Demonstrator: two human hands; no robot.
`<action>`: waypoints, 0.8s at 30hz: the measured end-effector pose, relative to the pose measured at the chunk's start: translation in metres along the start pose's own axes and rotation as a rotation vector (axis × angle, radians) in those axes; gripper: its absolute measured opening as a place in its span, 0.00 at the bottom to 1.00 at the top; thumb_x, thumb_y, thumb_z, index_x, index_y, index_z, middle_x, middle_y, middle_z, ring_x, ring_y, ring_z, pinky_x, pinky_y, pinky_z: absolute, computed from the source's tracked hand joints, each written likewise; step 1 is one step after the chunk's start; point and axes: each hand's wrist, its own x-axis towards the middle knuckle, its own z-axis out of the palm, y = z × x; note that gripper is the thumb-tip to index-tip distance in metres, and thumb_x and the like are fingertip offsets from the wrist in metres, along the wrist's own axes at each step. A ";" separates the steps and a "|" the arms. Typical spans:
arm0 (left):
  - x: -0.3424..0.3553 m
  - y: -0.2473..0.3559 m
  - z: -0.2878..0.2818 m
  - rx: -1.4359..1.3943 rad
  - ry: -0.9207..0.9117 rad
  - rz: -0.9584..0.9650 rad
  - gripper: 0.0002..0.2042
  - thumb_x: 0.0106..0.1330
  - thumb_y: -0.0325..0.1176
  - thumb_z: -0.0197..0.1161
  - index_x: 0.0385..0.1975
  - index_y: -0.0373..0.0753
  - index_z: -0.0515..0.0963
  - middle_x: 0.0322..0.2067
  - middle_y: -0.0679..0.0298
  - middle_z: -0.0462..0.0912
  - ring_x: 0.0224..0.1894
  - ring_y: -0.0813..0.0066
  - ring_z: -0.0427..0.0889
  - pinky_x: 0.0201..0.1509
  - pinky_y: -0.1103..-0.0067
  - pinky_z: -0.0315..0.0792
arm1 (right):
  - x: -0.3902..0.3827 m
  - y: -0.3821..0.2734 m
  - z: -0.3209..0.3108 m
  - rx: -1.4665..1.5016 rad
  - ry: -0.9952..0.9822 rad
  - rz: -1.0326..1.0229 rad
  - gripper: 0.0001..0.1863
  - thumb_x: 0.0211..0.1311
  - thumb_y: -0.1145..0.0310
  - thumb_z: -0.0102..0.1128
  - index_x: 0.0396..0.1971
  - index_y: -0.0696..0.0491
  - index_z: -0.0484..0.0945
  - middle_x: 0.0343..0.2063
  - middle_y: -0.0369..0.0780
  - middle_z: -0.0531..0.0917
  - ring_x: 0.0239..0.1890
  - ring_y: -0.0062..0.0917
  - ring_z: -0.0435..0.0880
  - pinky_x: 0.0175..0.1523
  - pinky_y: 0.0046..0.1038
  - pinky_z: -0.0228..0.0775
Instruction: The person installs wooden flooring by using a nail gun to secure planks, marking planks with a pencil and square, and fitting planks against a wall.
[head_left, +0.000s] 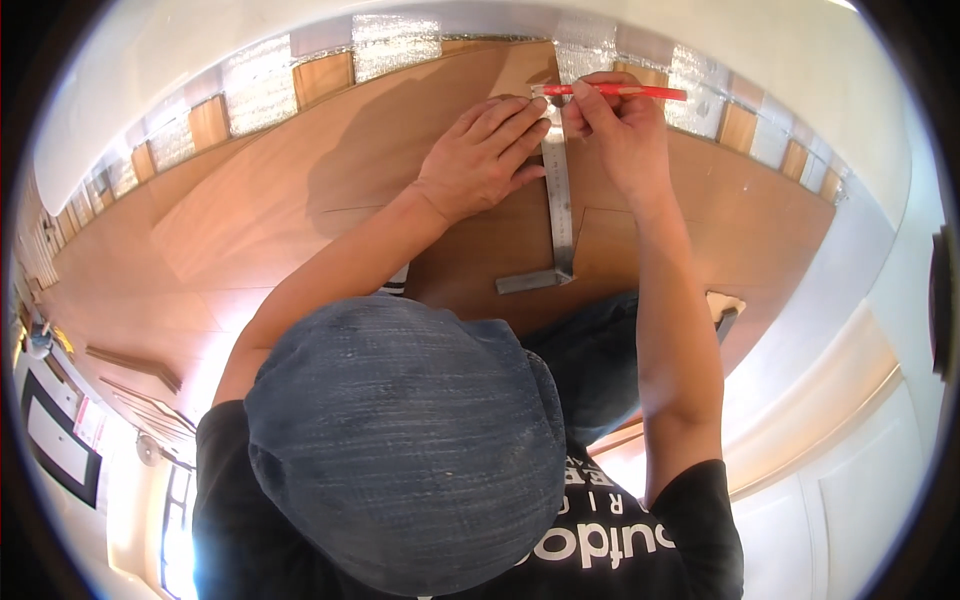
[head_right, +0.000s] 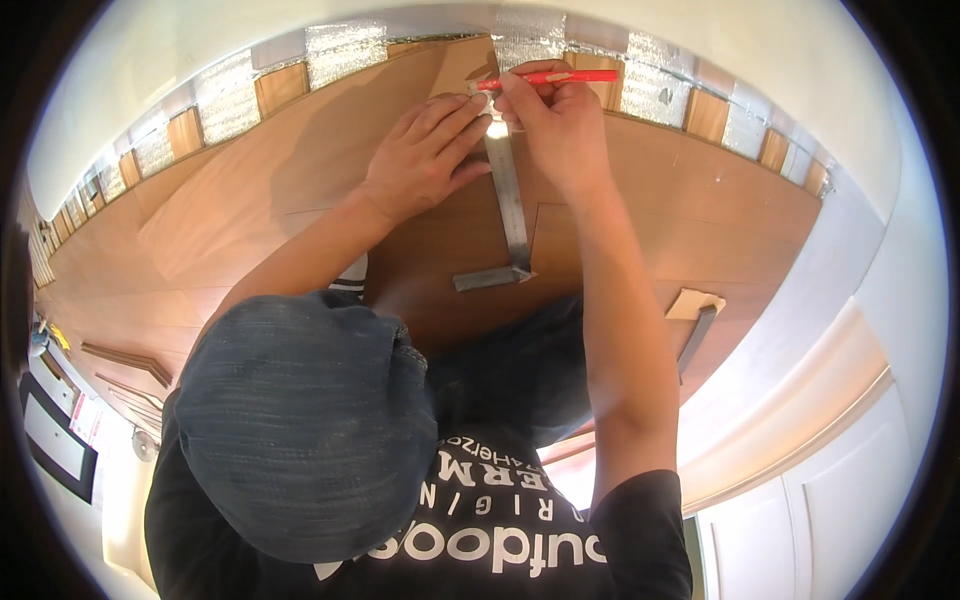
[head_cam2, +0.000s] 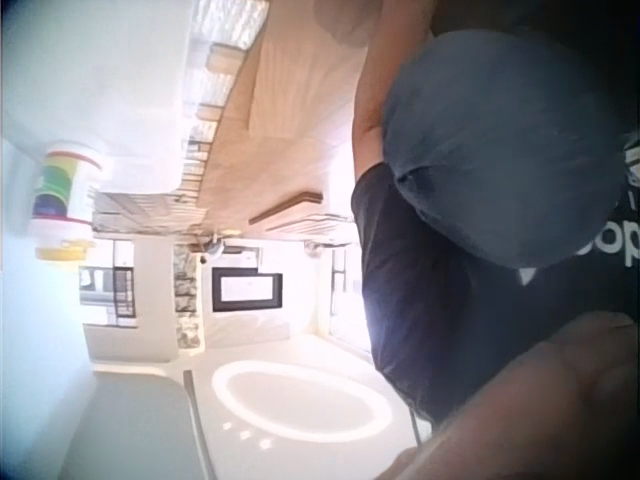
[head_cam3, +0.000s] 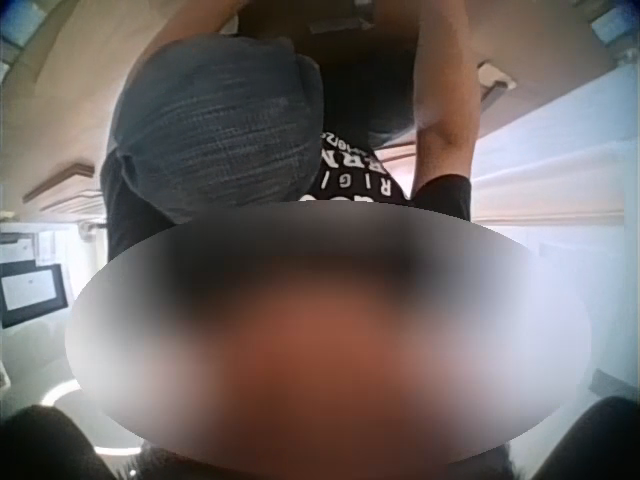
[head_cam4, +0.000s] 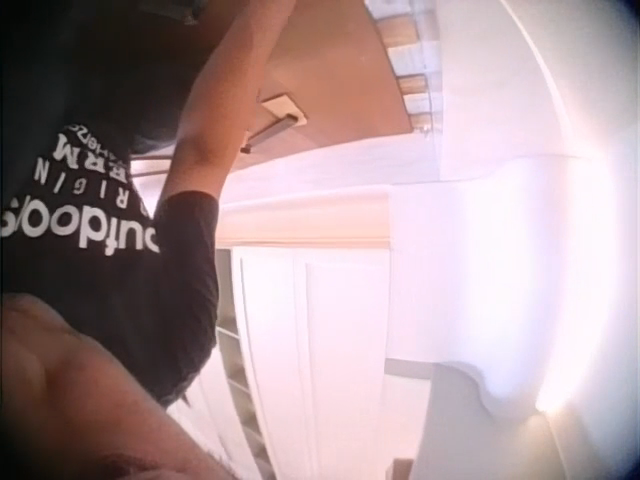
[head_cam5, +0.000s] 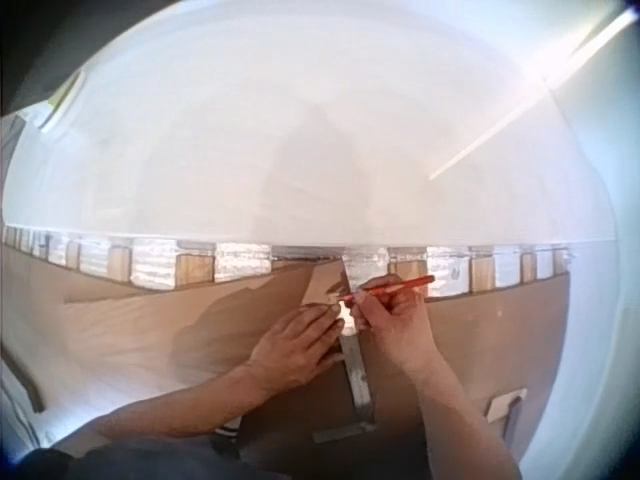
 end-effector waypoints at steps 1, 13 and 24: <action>0.000 0.000 0.000 0.003 0.010 -0.012 0.26 0.64 0.45 0.72 0.59 0.39 0.79 0.66 0.63 0.76 0.66 0.62 0.75 0.69 0.64 0.72 | 0.006 -0.003 0.001 -0.011 -0.053 0.063 0.11 0.75 0.66 0.64 0.44 0.59 0.82 0.33 0.38 0.88 0.35 0.16 0.84 0.43 0.22 0.79; 0.000 0.000 -0.001 -0.023 0.006 -0.017 0.23 0.63 0.45 0.71 0.55 0.40 0.83 0.64 0.63 0.77 0.67 0.66 0.74 0.73 0.66 0.70 | 0.021 -0.003 0.007 -0.122 0.004 0.011 0.08 0.66 0.70 0.64 0.39 0.58 0.83 0.26 0.35 0.86 0.29 0.15 0.81 0.38 0.22 0.74; -0.004 -0.003 0.001 -0.018 0.009 -0.003 0.23 0.66 0.45 0.70 0.57 0.39 0.81 0.64 0.61 0.77 0.67 0.63 0.73 0.73 0.65 0.70 | 0.019 -0.011 0.003 -0.431 0.027 -0.051 0.09 0.65 0.68 0.66 0.39 0.57 0.84 0.26 0.37 0.88 0.29 0.16 0.84 0.38 0.23 0.75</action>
